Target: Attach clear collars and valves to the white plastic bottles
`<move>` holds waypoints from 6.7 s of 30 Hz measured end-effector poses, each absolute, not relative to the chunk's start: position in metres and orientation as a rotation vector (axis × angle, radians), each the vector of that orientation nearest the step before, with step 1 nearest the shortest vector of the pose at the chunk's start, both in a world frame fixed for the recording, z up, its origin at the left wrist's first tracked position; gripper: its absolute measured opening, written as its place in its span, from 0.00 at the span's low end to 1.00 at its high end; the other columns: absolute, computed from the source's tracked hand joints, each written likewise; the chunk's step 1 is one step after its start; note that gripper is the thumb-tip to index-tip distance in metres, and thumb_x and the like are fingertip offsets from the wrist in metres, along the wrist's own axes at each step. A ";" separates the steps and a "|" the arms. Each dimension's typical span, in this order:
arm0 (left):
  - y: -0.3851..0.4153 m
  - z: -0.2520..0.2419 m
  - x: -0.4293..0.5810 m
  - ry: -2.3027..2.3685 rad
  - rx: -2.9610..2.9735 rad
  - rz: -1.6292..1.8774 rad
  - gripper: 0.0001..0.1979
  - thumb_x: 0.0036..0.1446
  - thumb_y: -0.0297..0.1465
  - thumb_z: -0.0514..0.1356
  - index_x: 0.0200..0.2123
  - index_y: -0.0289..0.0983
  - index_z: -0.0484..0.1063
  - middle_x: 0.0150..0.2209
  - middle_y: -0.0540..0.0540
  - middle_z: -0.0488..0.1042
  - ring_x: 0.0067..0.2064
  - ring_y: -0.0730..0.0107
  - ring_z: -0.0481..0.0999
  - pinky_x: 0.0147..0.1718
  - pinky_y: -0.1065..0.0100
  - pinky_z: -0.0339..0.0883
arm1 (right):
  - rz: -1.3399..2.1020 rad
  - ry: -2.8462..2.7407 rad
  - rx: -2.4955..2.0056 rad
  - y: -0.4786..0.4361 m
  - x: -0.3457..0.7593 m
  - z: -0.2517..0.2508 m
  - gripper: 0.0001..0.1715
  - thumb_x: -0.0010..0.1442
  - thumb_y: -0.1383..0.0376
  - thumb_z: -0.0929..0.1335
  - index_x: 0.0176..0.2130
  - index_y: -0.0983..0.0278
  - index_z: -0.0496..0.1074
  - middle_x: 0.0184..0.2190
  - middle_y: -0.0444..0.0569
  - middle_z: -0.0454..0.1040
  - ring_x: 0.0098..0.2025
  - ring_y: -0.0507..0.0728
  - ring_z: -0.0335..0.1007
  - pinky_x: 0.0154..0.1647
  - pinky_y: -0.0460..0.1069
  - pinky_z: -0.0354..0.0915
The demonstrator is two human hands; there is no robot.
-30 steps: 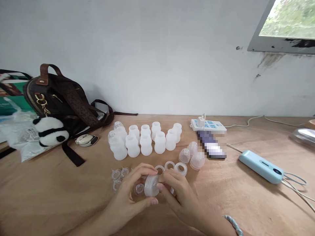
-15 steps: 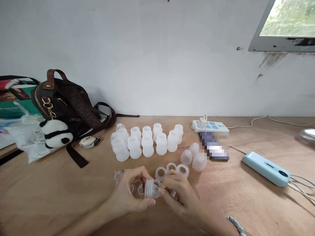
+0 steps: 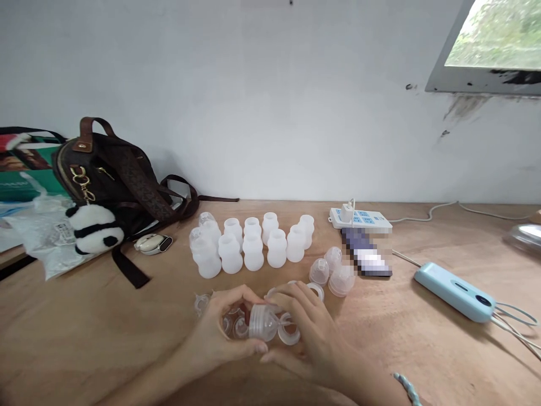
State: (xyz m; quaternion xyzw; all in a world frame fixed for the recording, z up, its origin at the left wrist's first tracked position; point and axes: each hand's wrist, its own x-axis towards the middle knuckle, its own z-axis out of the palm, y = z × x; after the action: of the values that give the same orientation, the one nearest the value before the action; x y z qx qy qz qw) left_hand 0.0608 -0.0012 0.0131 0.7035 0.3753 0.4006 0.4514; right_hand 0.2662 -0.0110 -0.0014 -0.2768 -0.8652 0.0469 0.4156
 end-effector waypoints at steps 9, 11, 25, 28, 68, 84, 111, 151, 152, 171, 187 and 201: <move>0.013 0.005 0.043 1.153 2.311 1.130 0.27 0.68 0.46 0.50 0.64 0.36 0.58 0.58 0.34 0.68 0.56 0.51 0.70 0.53 0.52 0.66 | -0.204 -2.094 -0.668 -0.015 0.270 -0.009 0.18 0.68 0.61 0.66 0.53 0.67 0.67 0.44 0.58 0.70 0.47 0.61 0.68 0.45 0.54 0.67; 0.026 -0.001 0.037 1.445 2.534 1.135 0.28 0.69 0.39 0.51 0.67 0.33 0.52 0.63 0.30 0.61 0.62 0.44 0.62 0.58 0.44 0.60 | -0.188 -2.102 -0.679 -0.014 0.270 -0.010 0.18 0.68 0.61 0.67 0.53 0.67 0.67 0.44 0.57 0.71 0.47 0.62 0.68 0.45 0.55 0.68; 0.039 -0.001 0.029 1.726 2.895 0.963 0.05 0.63 0.23 0.55 0.41 0.36 0.65 0.53 0.33 0.69 0.53 0.41 0.68 0.45 0.45 0.71 | -0.181 -2.124 -0.632 -0.015 0.266 -0.004 0.16 0.68 0.63 0.66 0.53 0.68 0.67 0.41 0.57 0.73 0.42 0.60 0.71 0.41 0.55 0.70; 0.039 -0.002 0.029 1.470 2.883 1.124 0.08 0.64 0.22 0.54 0.45 0.37 0.61 0.52 0.33 0.68 0.55 0.43 0.68 0.47 0.43 0.70 | -0.183 -2.113 -0.625 -0.015 0.267 -0.005 0.17 0.68 0.64 0.66 0.53 0.69 0.66 0.41 0.58 0.73 0.42 0.60 0.71 0.42 0.55 0.69; 0.005 0.022 0.039 0.671 2.579 1.169 0.19 0.56 0.38 0.70 0.49 0.42 0.72 0.49 0.43 0.81 0.46 0.59 0.81 0.46 0.60 0.61 | 0.097 -2.007 -0.789 -0.008 0.275 -0.001 0.26 0.69 0.47 0.61 0.53 0.62 0.69 0.37 0.51 0.78 0.32 0.56 0.74 0.31 0.49 0.71; 0.010 0.015 0.033 0.647 2.732 1.147 0.18 0.61 0.35 0.66 0.53 0.42 0.68 0.51 0.42 0.80 0.47 0.61 0.81 0.48 0.61 0.61 | 0.467 -2.046 -0.987 -0.004 0.272 -0.002 0.18 0.67 0.54 0.65 0.30 0.62 0.66 0.20 0.40 0.65 0.21 0.50 0.60 0.21 0.45 0.59; 0.018 0.017 0.041 0.871 1.275 0.862 0.22 0.58 0.49 0.61 0.43 0.35 0.69 0.22 0.52 0.73 0.20 0.75 0.70 0.20 0.75 0.62 | -0.018 -1.984 -0.732 -0.003 0.274 -0.001 0.14 0.69 0.60 0.66 0.53 0.60 0.70 0.42 0.53 0.77 0.37 0.56 0.75 0.31 0.49 0.72; 0.000 0.000 0.040 0.597 3.070 1.661 0.13 0.67 0.39 0.55 0.44 0.35 0.69 0.35 0.40 0.79 0.34 0.63 0.79 0.32 0.63 0.74 | 1.493 -1.667 -0.761 0.003 0.274 -0.004 0.28 0.61 0.41 0.66 0.30 0.61 0.58 0.25 0.40 0.57 0.24 0.49 0.51 0.20 0.43 0.50; 0.000 0.000 0.040 0.592 3.079 1.665 0.12 0.67 0.38 0.55 0.43 0.35 0.69 0.35 0.40 0.79 0.33 0.63 0.79 0.32 0.63 0.74 | 1.480 -1.683 -0.785 0.003 0.275 -0.005 0.28 0.62 0.40 0.65 0.30 0.61 0.59 0.25 0.40 0.58 0.24 0.49 0.52 0.21 0.43 0.51; 0.003 0.010 0.038 0.879 2.709 1.771 0.14 0.58 0.40 0.58 0.43 0.38 0.67 0.30 0.45 0.78 0.25 0.64 0.77 0.26 0.65 0.62 | -0.653 -2.044 -1.411 0.036 0.317 -0.003 0.03 0.64 0.68 0.67 0.38 0.64 0.73 0.70 0.60 0.51 0.71 0.79 0.41 0.63 0.79 0.42; 0.003 0.008 0.040 0.991 2.099 1.653 0.11 0.58 0.38 0.63 0.41 0.40 0.69 0.34 0.48 0.77 0.28 0.68 0.77 0.22 0.72 0.68 | 1.144 -1.581 -0.725 0.007 0.286 0.021 0.12 0.63 0.56 0.71 0.42 0.58 0.68 0.37 0.47 0.76 0.33 0.53 0.75 0.30 0.46 0.74; -0.001 -0.001 0.050 0.726 2.507 1.643 0.15 0.64 0.42 0.57 0.48 0.39 0.65 0.34 0.44 0.75 0.31 0.65 0.78 0.26 0.67 0.69 | 1.273 -1.716 -0.860 -0.003 0.278 0.001 0.30 0.50 0.51 0.78 0.50 0.58 0.76 0.45 0.52 0.78 0.44 0.61 0.75 0.39 0.53 0.73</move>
State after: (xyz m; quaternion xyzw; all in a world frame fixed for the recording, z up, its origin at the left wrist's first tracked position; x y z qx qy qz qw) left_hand 0.0497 -0.0005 -0.0005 0.8125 0.2354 0.5325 0.0286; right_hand 0.2780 -0.0030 0.0011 -0.3412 -0.6804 0.5049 0.4071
